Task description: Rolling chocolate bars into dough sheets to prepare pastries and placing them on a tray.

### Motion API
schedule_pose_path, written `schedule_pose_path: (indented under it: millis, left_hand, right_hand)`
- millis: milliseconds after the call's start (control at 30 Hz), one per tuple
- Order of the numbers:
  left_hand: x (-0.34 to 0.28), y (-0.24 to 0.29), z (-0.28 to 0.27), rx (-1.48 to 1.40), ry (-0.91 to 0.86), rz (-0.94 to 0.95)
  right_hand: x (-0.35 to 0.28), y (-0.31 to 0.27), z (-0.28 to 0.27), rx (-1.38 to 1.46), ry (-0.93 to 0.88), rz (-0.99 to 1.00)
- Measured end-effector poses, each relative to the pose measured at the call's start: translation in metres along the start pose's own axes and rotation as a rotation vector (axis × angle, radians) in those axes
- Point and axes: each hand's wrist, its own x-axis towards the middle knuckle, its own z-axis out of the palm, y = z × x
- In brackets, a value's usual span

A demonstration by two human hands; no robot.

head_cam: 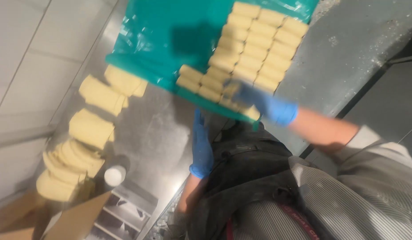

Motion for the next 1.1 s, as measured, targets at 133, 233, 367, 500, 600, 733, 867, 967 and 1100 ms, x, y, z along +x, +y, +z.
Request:
schedule_pose_path:
  millis: [133, 233, 367, 500, 600, 733, 867, 967, 1100]
  left_hand:
    - [0.042, -0.037, 0.030, 0.215, 0.137, -0.014]
    - [0.064, -0.066, 0.042, 0.205, 0.288, -0.094]
    - [0.072, -0.033, 0.078, -0.126, 0.350, -0.220]
    - [0.084, -0.036, 0.094, -0.195, 0.459, -0.424]
    - [0.093, -0.041, 0.106, -0.374, 0.422, -0.474]
    - [0.094, -0.063, 0.109, -0.457, 0.402, -0.436]
    - [0.096, -0.053, 0.121, -0.153, 0.427, -0.278]
    - [0.106, -0.066, 0.116, 0.946, 0.446, 0.354]
    - [0.128, -0.054, 0.145, 1.481, -0.097, 0.319]
  right_hand:
    - [0.041, 0.069, -0.179, 0.093, 0.318, 0.192]
    - [0.071, 0.147, -0.255, -0.276, 0.400, 0.003]
    - [0.082, 0.191, -0.275, -0.717, 0.350, -0.155]
    - [0.076, 0.201, -0.255, -0.900, 0.589, -0.231]
    - [0.073, 0.195, -0.243, -0.762, 0.588, -0.294]
    - [0.066, 0.201, -0.242, -1.067, 0.627, -0.245]
    - [0.074, 0.183, -0.265, -0.958, 0.487, -0.471]
    - [0.093, 0.182, -0.297, -0.851, 0.118, -0.639]
    - [0.100, 0.196, -0.311, -0.809, -0.068, -0.484]
